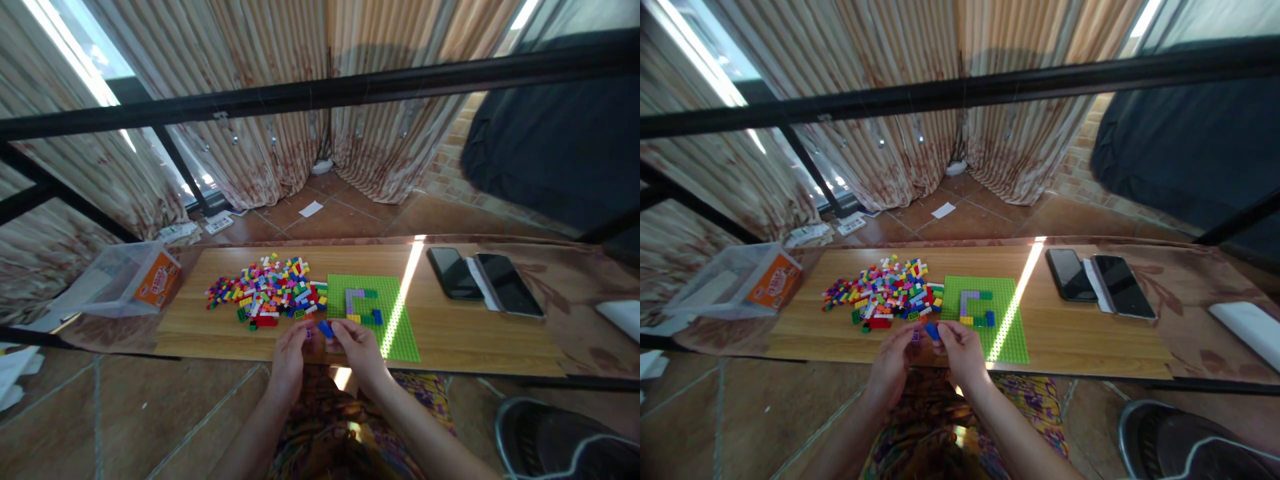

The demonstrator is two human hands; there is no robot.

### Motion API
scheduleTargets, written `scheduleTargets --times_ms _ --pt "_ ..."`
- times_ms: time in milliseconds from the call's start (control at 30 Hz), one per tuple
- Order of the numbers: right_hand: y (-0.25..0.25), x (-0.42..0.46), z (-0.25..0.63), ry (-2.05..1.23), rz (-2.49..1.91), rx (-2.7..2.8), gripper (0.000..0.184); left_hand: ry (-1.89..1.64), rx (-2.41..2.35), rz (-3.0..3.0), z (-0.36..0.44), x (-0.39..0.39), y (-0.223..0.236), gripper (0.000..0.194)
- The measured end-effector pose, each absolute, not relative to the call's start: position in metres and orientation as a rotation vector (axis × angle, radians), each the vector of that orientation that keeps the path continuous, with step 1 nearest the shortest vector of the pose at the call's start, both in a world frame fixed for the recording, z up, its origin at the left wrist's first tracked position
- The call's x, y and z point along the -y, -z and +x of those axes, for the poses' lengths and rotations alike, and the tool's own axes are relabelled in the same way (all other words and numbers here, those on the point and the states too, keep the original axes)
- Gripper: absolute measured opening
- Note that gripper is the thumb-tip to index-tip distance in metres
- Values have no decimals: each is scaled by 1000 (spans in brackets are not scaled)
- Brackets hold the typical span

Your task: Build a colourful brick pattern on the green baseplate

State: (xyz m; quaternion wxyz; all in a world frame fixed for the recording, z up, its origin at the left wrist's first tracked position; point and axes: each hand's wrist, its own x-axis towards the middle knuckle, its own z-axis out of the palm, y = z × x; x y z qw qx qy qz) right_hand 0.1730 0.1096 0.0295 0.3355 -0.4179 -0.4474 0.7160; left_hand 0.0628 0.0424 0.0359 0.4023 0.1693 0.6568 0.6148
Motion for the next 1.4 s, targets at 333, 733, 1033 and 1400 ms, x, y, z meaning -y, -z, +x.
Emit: scheduleTargets --times_ms 333,733,1033,1400 --pt "-32 -93 174 -1228 -864 1895 22 -1462 -1813 729 72 -33 -41 29" --pt "-23 -103 163 -1781 -1140 1254 41 -1578 -1811 527 68 -25 -33 36" --pt "-25 -191 235 -1566 -1221 1087 47 -1809 -1702 260 1 -54 -41 48" --pt "3 -228 257 -1264 -1299 1681 37 -1184 -2452 1467 -36 -94 -34 28"
